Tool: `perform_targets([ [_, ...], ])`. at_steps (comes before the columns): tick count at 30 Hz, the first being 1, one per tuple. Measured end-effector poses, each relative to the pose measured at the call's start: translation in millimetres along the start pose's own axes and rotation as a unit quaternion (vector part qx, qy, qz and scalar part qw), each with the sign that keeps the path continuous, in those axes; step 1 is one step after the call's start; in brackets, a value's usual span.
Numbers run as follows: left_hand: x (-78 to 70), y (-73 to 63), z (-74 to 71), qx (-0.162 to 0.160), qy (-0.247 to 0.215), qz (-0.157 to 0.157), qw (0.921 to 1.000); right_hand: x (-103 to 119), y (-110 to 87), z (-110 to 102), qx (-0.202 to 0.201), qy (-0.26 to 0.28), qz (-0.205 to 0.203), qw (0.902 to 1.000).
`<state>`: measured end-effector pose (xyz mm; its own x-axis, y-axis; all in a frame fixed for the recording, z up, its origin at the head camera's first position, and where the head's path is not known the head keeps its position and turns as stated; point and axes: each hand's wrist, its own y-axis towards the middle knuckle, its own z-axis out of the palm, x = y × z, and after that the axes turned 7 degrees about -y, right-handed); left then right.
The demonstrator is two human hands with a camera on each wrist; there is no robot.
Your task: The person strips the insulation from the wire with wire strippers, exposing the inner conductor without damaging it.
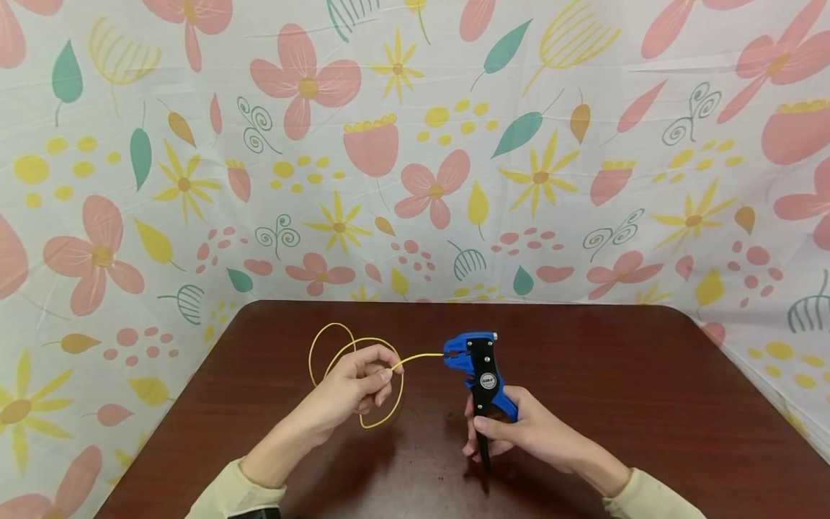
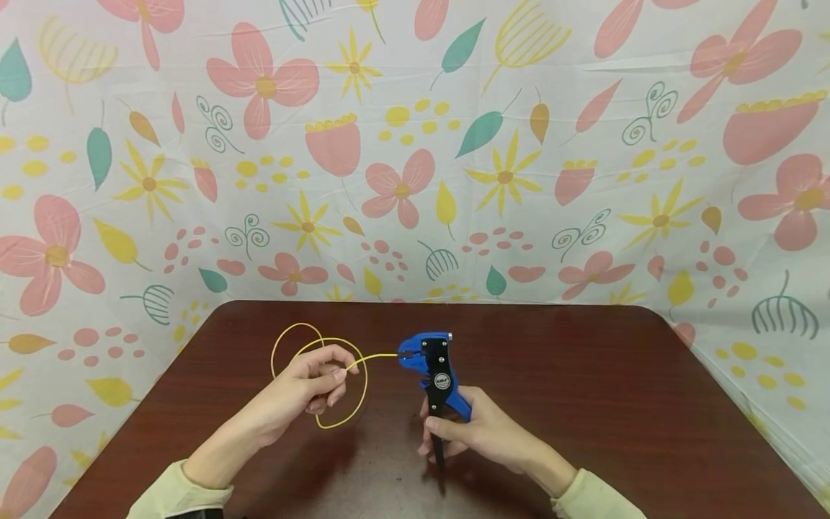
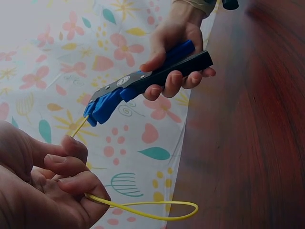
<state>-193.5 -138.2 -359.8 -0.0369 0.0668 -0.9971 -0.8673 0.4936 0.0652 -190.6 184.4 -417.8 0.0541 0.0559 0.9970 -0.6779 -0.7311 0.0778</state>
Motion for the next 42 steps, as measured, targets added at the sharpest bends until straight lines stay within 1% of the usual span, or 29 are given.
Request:
perform_targets([
  [8,0.3,0.6,-0.9,0.002,0.000,0.001,1.0000,-0.9,2.4,1.2,0.009,0.002,-0.017,0.9998],
  [17,-0.8,0.7,-0.3,-0.002,0.000,-0.003,1.0000,-1.1,4.3,1.9,0.009,0.002,-0.018,0.9998],
  [27,-2.1,0.6,1.4,-0.004,-0.005,-0.003,1.0000,0.9,7.1,6.8,-0.001,-0.004,-0.018,0.9998],
  [42,-1.4,2.0,1.5,-0.006,-0.003,-0.003,1.0000,1.2,11.5,14.2,-0.019,0.003,-0.012,0.9997],
])
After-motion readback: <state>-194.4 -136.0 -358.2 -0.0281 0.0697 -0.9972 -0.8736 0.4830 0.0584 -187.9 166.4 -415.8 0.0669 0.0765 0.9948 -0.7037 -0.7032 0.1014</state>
